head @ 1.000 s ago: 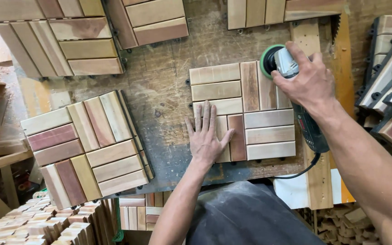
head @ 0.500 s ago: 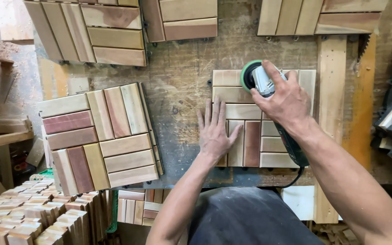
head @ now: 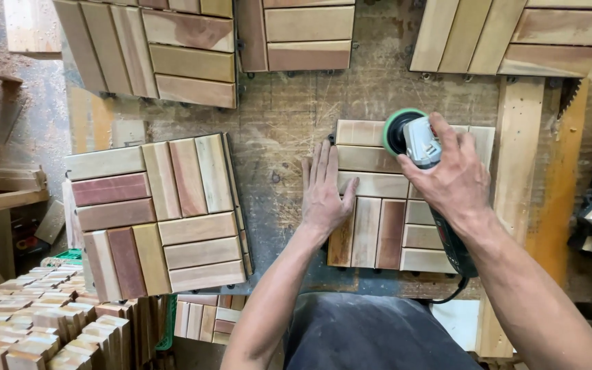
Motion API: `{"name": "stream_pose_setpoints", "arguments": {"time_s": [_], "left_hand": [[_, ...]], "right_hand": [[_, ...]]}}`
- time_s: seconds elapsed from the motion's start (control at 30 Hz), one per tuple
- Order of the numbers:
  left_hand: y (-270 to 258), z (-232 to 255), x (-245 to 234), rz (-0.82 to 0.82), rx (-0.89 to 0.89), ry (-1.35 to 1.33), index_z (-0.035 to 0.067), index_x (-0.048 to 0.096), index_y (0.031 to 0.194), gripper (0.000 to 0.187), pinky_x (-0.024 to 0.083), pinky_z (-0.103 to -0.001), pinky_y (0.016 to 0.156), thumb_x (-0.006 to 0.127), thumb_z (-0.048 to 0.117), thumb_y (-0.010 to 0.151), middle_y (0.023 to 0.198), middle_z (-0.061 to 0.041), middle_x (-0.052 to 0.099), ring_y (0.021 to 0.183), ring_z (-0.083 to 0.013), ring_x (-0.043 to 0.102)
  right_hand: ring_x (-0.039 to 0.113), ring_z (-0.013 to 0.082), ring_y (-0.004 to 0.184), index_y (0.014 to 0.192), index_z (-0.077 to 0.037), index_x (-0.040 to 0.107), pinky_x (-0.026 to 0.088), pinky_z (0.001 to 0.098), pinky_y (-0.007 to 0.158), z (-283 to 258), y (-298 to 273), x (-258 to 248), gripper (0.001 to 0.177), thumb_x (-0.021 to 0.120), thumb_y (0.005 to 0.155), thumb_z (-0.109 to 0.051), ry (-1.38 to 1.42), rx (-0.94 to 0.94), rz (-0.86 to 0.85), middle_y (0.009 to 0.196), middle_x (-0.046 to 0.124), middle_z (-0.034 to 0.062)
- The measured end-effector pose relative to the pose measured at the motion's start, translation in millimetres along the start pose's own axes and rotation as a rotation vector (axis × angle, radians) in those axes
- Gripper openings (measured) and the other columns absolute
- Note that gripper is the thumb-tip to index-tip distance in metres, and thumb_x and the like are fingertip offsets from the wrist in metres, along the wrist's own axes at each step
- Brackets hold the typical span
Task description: The person uses a handheld orbital sander to smooth the surface of a wooden board composed of multiple rectangular blocks. The person moves the sander across the wood in various directions while holding the board steady with their other hand.
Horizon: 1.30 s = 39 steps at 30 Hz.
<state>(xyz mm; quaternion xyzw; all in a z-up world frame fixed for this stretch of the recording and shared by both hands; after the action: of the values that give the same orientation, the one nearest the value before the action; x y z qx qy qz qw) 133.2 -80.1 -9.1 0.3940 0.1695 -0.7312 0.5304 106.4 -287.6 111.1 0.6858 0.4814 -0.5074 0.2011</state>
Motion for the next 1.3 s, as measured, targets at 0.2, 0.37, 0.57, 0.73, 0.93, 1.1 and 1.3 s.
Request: {"name": "stream_pose_setpoints", "arguments": {"time_s": [0.2,0.37,0.57,0.73,0.93,1.1,1.3], "left_hand": [[38,-15,24,-0.140,0.021,-0.005,0.008,0.017,0.166,0.073,0.010,-0.059,0.135,0.047,0.041,0.108,0.175,-0.012,0.016,0.165,-0.0300,0.012],[77,-7,18,-0.063,0.124,-0.026,0.008,0.048,0.148,0.050,0.027,-0.054,0.126,0.044,0.038,0.108,0.151,-0.012,0.050,0.146,-0.0294,0.041],[76,-6,3,0.088,0.131,-0.056,0.008,0.066,0.126,0.029,0.047,-0.046,0.109,0.054,0.025,0.105,0.127,-0.011,0.066,0.125,-0.0321,0.058],[62,-17,-5,0.028,0.025,-0.200,0.007,0.062,0.135,0.034,0.043,-0.048,0.117,0.048,0.022,0.108,0.135,-0.012,0.065,0.133,-0.0328,0.055],[49,-23,-10,0.078,-0.093,-0.520,0.005,0.040,0.157,0.051,0.034,-0.046,0.131,0.035,0.034,0.115,0.161,-0.016,0.044,0.154,-0.0306,0.040],[56,-20,-15,0.074,-0.113,-0.578,0.007,0.034,0.160,0.066,0.033,-0.050,0.132,0.023,0.054,0.115,0.166,-0.017,0.039,0.158,-0.0329,0.037],[58,-17,-11,0.042,-0.067,-0.537,0.005,0.034,0.160,0.062,0.035,-0.048,0.134,0.028,0.048,0.116,0.165,-0.016,0.040,0.157,-0.0317,0.039]], "right_hand": [[0.058,0.0393,0.096,0.160,-0.018,0.046,0.057,0.0536,0.075,41,-12,-21,0.083,0.078,0.090,-0.049,0.005,0.151,0.053,0.112,0.049,0.0220],[0.062,0.0505,0.098,0.162,-0.028,0.045,0.053,0.0647,0.077,48,4,-34,0.078,0.067,0.093,-0.058,-0.137,0.256,0.041,0.109,0.055,0.0250],[0.062,0.0475,0.086,0.162,-0.028,0.046,0.056,0.0605,0.069,24,14,-18,0.077,0.071,0.094,-0.054,-0.158,0.150,0.042,0.106,0.052,0.0239],[0.063,0.0365,0.070,0.164,-0.034,0.043,0.060,0.0513,0.056,-7,6,21,0.078,0.064,0.095,-0.065,-0.317,-0.029,-0.003,0.099,0.052,0.0172],[0.057,0.0274,0.047,0.157,-0.035,0.052,0.052,0.0393,0.036,-63,4,49,0.077,0.069,0.092,-0.071,-0.446,-0.300,0.161,0.101,0.055,0.0117],[0.047,0.0165,0.038,0.159,-0.034,0.047,0.047,0.0315,0.029,-73,7,49,0.082,0.070,0.091,-0.074,-0.493,-0.374,0.157,0.110,0.057,0.0115],[0.055,0.0214,0.062,0.167,-0.030,0.039,0.057,0.0319,0.041,-9,6,37,0.086,0.064,0.096,-0.071,-0.378,-0.258,0.044,0.108,0.054,0.0208]]}}
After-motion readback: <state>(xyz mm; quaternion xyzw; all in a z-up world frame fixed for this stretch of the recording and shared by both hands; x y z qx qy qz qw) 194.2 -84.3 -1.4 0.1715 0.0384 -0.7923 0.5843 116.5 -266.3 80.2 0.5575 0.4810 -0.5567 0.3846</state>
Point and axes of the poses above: each hand's wrist, its own y-axis towards the middle knuckle, its own x-axis out of the palm, z = x × y, the point moved 5 cm from there along y, towards the middle knuckle
